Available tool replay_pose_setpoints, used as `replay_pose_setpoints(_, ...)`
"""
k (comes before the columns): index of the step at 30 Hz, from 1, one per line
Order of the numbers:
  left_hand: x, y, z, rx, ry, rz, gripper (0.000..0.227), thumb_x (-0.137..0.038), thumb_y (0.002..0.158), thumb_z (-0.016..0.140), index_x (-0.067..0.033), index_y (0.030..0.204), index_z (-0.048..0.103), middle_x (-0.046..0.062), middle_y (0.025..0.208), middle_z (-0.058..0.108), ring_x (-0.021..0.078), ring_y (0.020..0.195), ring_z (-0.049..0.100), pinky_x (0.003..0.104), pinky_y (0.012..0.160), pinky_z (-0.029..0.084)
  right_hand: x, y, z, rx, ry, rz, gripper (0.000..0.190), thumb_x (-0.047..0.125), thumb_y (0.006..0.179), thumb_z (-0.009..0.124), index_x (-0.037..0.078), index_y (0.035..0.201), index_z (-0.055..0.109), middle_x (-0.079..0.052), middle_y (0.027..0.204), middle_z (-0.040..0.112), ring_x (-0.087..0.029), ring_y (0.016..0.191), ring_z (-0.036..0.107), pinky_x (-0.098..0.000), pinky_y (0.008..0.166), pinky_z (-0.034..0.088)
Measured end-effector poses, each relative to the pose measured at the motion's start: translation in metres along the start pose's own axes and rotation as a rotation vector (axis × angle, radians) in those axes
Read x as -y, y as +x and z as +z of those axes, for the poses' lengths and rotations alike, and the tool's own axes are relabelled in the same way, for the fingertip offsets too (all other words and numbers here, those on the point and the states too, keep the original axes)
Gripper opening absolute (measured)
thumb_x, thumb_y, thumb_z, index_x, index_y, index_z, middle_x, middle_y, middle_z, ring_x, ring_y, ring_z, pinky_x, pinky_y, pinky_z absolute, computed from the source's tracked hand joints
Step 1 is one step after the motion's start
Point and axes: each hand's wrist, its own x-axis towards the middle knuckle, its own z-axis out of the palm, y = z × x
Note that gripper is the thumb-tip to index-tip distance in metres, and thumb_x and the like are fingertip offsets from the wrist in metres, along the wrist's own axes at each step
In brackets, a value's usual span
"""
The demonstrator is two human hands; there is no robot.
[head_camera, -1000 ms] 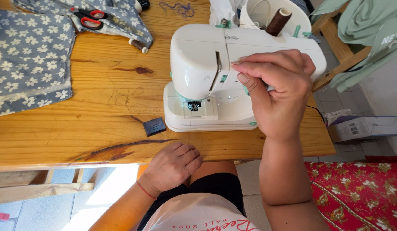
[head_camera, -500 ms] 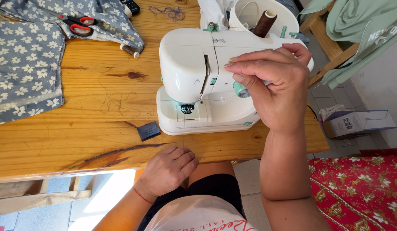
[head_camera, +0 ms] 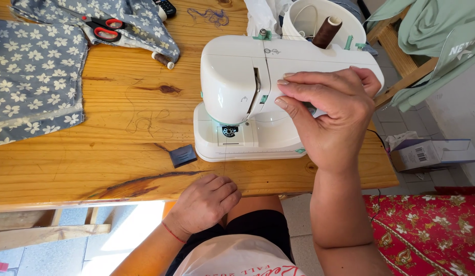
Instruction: Preparing a sewing machine for use by threading the needle, setting up the bobbin, and trimming thread.
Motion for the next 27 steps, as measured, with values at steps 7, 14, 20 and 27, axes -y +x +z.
replay_pose_setpoints(7, -0.001, 0.001, -0.001, 0.003, 0.010, 0.004, 0.012, 0.002, 0.121, 0.064, 0.0001, 0.116, 0.075, 0.016, 0.111, 0.077, 0.0354, 0.100, 0.072, 0.044, 0.081, 0.056, 0.011, -0.009, 0.015, -0.084, -0.033, 0.030, 0.016, 0.018, 0.108, 0.106, 0.009, 0.114, 0.094, -0.008, 0.122, 0.092, -0.025, 0.112, 0.078, -0.0465, 0.116, 0.039)
replay_pose_setpoints(14, 0.000, -0.001, 0.000, 0.013, 0.013, 0.005, 0.017, 0.000, 0.122, 0.060, 0.0002, 0.118, 0.076, 0.016, 0.113, 0.078, 0.0355, 0.103, 0.073, 0.044, 0.083, 0.057, 0.015, -0.016, 0.028, -0.132, -0.093, 0.073, 0.023, 0.030, 0.110, 0.099, 0.012, 0.118, 0.088, -0.008, 0.128, 0.089, -0.030, 0.120, 0.075, -0.0492, 0.120, 0.035)
replay_pose_setpoints(20, 0.000, 0.000, -0.001, 0.008, 0.003, 0.000, 0.016, 0.001, 0.121, 0.061, -0.0001, 0.117, 0.076, 0.015, 0.112, 0.078, 0.0353, 0.103, 0.073, 0.044, 0.082, 0.056, 0.013, -0.017, 0.029, -0.138, -0.082, 0.062, 0.021, 0.030, 0.114, 0.094, 0.012, 0.124, 0.092, -0.007, 0.131, 0.088, -0.028, 0.121, 0.073, -0.0478, 0.120, 0.037)
replay_pose_setpoints(27, 0.000, 0.000, -0.001, 0.010, 0.007, 0.000, 0.017, 0.001, 0.121, 0.059, -0.0007, 0.116, 0.076, 0.014, 0.112, 0.077, 0.0349, 0.101, 0.072, 0.043, 0.081, 0.055, 0.013, -0.016, 0.033, -0.145, -0.101, 0.051, 0.020, 0.031, 0.114, 0.096, 0.017, 0.128, 0.096, -0.001, 0.126, 0.084, -0.026, 0.117, 0.068, -0.0468, 0.116, 0.034)
